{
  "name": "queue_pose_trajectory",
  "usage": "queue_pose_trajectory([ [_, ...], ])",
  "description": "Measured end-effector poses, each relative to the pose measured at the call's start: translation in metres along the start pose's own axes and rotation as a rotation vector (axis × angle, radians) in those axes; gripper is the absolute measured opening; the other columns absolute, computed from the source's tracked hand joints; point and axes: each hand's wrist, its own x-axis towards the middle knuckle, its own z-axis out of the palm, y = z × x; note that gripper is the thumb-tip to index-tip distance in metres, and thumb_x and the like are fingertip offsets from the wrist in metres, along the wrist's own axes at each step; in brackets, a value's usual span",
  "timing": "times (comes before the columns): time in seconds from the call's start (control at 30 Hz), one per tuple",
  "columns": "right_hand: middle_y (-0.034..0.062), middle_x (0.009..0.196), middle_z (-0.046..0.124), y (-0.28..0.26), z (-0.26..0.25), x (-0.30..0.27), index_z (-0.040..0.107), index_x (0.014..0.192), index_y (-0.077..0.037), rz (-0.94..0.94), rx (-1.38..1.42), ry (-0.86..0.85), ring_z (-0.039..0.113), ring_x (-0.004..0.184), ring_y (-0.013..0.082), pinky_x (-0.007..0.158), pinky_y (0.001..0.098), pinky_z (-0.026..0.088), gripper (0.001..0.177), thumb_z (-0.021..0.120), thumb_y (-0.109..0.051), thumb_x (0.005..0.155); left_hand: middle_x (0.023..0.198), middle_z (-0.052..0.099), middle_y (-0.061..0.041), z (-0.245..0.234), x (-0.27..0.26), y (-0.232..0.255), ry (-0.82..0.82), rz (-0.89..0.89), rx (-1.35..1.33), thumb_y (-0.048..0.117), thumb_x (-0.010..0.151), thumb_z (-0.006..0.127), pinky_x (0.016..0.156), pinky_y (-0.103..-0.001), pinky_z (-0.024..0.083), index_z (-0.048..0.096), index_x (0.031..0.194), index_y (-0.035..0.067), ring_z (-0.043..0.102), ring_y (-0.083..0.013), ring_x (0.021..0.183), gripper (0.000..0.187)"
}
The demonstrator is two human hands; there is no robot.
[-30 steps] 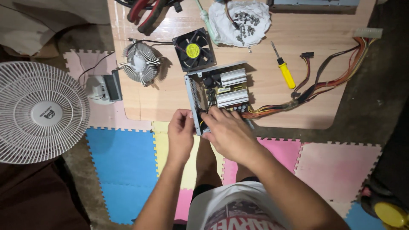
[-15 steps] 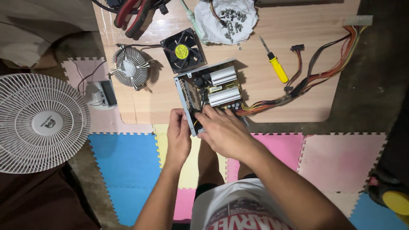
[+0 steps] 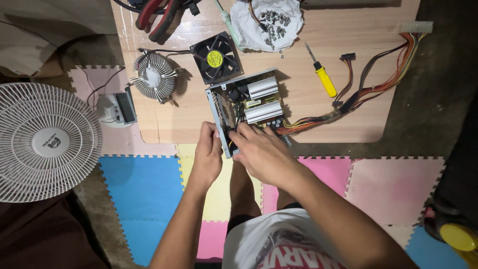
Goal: Repairing or disassembling a computer power supply unit on a workbench.
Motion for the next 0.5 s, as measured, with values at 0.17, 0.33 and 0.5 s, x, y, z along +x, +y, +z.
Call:
queue_pose_trajectory([
  [0.17,0.0138,0.118,0.057,0.001,-0.001,-0.001,0.059,0.13,-0.001,-0.002,0.012,0.014,0.059,0.11,0.0319,0.09,0.0507,0.043,0.048,0.069,-0.023,0.089,0.083,0.051,0.001,0.002,0.0,-0.015,0.003,0.037,-0.137,0.012,0.108,0.046,0.061,-0.025,0.043,0.046,0.105,0.007,0.045,-0.0071,0.069,0.006],
  [0.33,0.0141,0.12,0.058,-0.001,-0.002,-0.002,0.058,0.132,-0.001,0.003,0.049,0.006,0.059,0.11,0.0327,0.089,0.0492,0.043,0.05,0.07,-0.023,0.089,0.086,0.06,0.0,0.007,-0.002,-0.019,0.113,0.004,-0.372,0.01,0.106,0.056,0.062,-0.024,0.046,0.057,0.103,0.002,0.052,-0.0064,0.071,0.008],
  [0.5,0.0147,0.118,0.059,0.0,-0.001,0.0,0.059,0.131,-0.001,-0.005,0.036,0.011,0.059,0.108,0.0349,0.09,0.0463,0.045,0.051,0.07,-0.025,0.088,0.084,0.067,-0.003,0.016,0.002,-0.025,0.262,-0.118,-0.537,0.008,0.1,0.066,0.061,-0.023,0.049,0.069,0.104,-0.002,0.058,-0.0079,0.069,0.011],
])
